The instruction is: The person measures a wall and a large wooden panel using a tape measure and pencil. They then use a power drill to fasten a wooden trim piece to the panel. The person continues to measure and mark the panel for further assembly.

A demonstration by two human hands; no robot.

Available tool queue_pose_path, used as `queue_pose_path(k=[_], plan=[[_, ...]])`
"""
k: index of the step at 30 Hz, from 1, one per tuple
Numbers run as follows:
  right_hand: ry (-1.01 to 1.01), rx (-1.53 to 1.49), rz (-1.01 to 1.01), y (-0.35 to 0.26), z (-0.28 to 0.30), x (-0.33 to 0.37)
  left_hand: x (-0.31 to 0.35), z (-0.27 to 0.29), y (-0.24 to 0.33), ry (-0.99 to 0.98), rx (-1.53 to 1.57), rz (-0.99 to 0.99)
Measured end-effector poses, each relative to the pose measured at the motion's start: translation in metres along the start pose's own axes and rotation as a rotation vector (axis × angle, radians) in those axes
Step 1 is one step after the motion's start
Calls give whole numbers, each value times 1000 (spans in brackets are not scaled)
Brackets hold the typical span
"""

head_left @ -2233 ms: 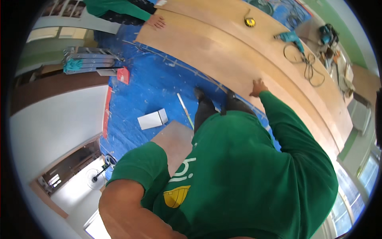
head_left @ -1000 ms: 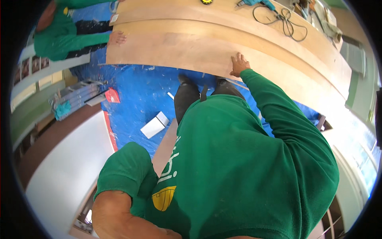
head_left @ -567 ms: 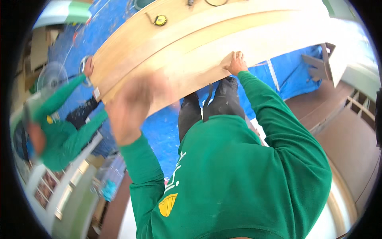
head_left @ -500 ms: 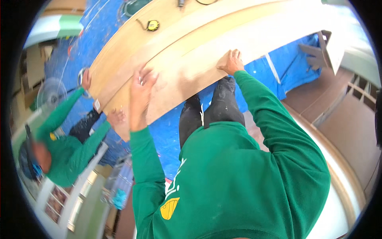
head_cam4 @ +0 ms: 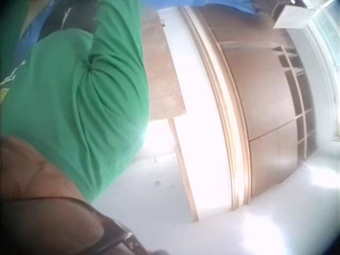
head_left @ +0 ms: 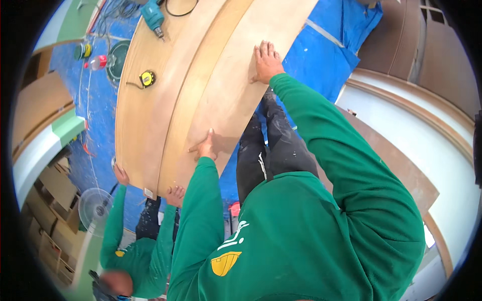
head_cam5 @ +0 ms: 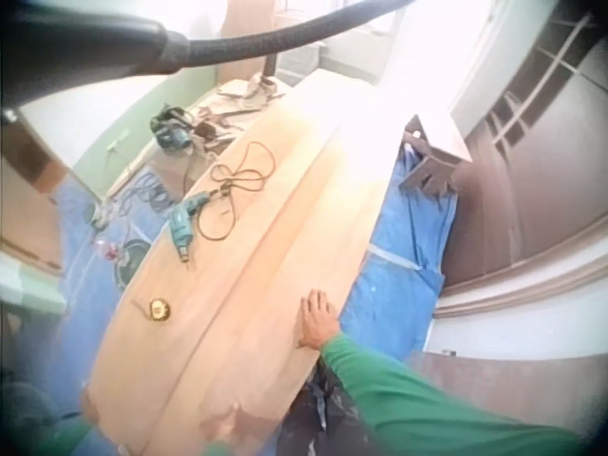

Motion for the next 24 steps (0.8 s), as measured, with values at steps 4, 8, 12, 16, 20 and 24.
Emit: queue_pose_path(k=[4,8,12,16,20,24], plan=[[28,-10,-12,0,2,2,1,-3,-2,-62,9,25],[25,14,-8,2,6,-3,-23,-17,-2,-167,22,-8],[5,45,-20,0,8,0,-43,-26,-12,-221,-23,23],[11,37,-5,-7,8,-2,-76,-33,-24,-236,-57,-18],[-13,3,-44,1,7,1,-33,-18,-7,-26,-161,-42],[-18,25,-28,-3,9,-3,-39,-25,-14,-173,-49,-26]])
Point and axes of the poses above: each hand's wrist, its own x-axis away from the middle knuckle, its own z-axis out of the back of the hand, y = z × x, the point moved 4 cm from there along -x, towards the middle knuckle, and after that the axes turned 11 degrees about y, right-handed, at the moved point
